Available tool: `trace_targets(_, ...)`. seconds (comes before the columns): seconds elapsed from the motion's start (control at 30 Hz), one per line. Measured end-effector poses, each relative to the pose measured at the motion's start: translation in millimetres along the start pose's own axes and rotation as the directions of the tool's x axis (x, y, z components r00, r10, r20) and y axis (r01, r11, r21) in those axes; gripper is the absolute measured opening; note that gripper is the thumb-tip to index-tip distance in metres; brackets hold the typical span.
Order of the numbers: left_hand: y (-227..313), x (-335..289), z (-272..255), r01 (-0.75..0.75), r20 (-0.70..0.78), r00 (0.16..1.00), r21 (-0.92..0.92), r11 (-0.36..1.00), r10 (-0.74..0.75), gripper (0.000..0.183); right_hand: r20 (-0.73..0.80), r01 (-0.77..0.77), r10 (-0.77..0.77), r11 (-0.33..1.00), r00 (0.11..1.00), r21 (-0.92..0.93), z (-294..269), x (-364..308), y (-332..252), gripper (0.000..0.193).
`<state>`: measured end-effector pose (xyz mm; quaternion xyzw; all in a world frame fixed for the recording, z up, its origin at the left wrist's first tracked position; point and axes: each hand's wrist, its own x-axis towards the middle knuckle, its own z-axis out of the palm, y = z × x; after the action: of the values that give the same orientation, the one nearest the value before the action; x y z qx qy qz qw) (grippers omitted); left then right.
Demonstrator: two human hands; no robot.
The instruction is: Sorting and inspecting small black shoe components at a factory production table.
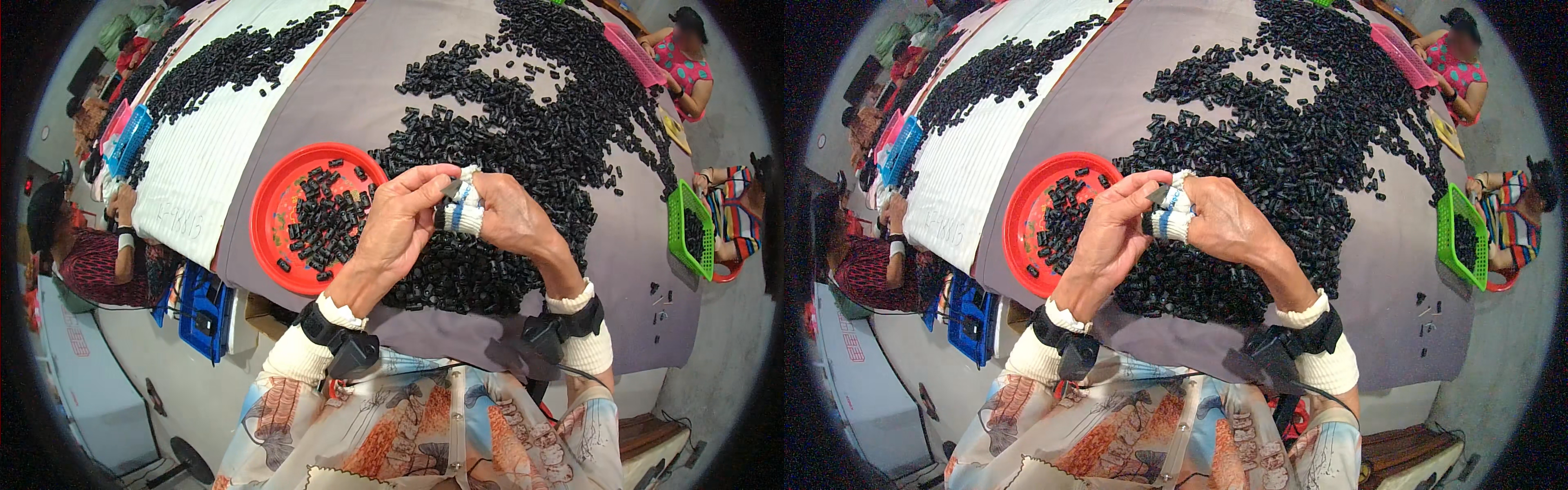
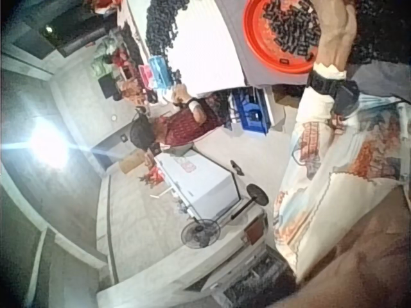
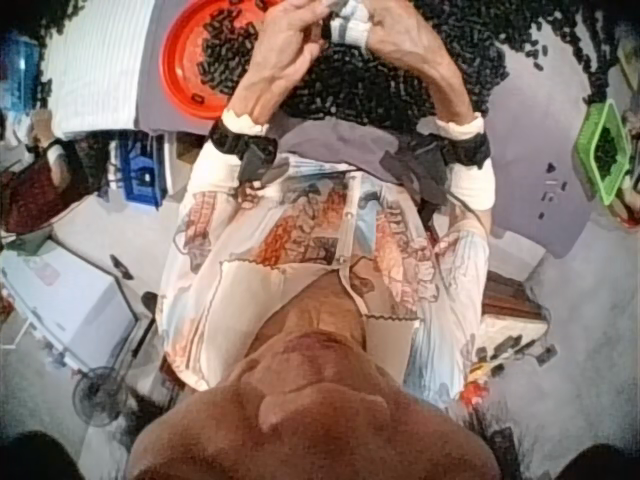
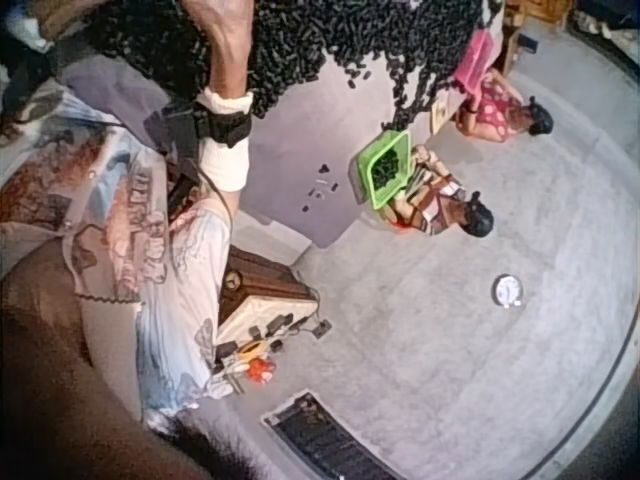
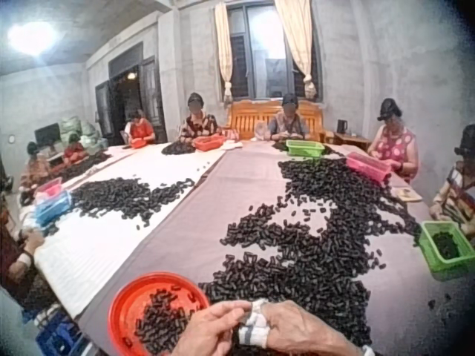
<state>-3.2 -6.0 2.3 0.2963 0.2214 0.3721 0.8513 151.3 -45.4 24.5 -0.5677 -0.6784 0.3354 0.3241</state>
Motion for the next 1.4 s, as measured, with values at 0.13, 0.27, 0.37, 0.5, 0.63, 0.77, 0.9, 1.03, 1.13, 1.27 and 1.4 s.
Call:
trace_targets(0.13,3,0,5,-0.008,0.025,1.0,-0.103,0.995,0.011,0.02,0.014,-0.141,0.141,0.971,0.99,0.195,-5,-2,-10,0.026)
trace_targets(0.27,1,0,2,0.008,0.077,0.997,-0.166,0.986,0.005,0.022,-0.052,-0.131,0.149,0.958,0.988,0.255,-4,-3,-14,0.023)
trace_targets(0.37,1,-2,1,0.001,0.103,0.994,-0.192,0.981,0.019,0.022,-0.067,-0.143,0.169,0.946,0.983,0.291,-3,-3,-10,0.024)
trace_targets(0.5,4,-3,4,-0.001,0.072,0.997,-0.071,0.997,0.006,0.022,-0.057,-0.161,0.188,0.937,0.981,0.311,-1,-2,-11,0.025)
trace_targets(0.63,4,-1,3,0.014,0.068,0.998,-0.046,0.999,-0.011,0.02,-0.07,-0.136,0.166,0.938,0.984,0.319,1,-2,-7,0.027)
trace_targets(0.77,2,0,-1,-0.016,0.063,0.998,-0.104,0.994,0.022,0.02,-0.058,-0.191,0.214,0.943,0.975,0.273,-2,-3,-14,0.028)
trace_targets(0.9,3,-2,2,-0.016,0.076,0.997,-0.106,0.994,0.024,0.02,0.007,-0.181,0.185,0.95,0.983,0.254,-3,-2,-15,0.027)
trace_targets(1.03,2,-1,1,-0.036,0.065,0.997,-0.089,0.995,0.042,0.019,0.022,-0.119,0.117,0.98,0.993,0.161,0,1,-4,0.029)
trace_targets(1.13,3,-2,0,-0.032,0.045,0.998,-0.083,0.996,0.036,0.018,0.021,-0.068,0.065,0.986,0.998,0.15,2,2,-3,0.031)
trace_targets(1.27,2,-3,-3,-0.056,0.025,0.998,-0.031,0.998,0.057,0.017,0.058,-0.082,0.075,0.987,0.995,0.136,1,2,-10,0.031)
trace_targets(1.4,0,0,-8,-0.049,-0.005,0.999,-0.009,0.999,0.049,0.017,0.058,-0.013,0.01,0.998,0.998,0.061,0,2,-8,0.031)
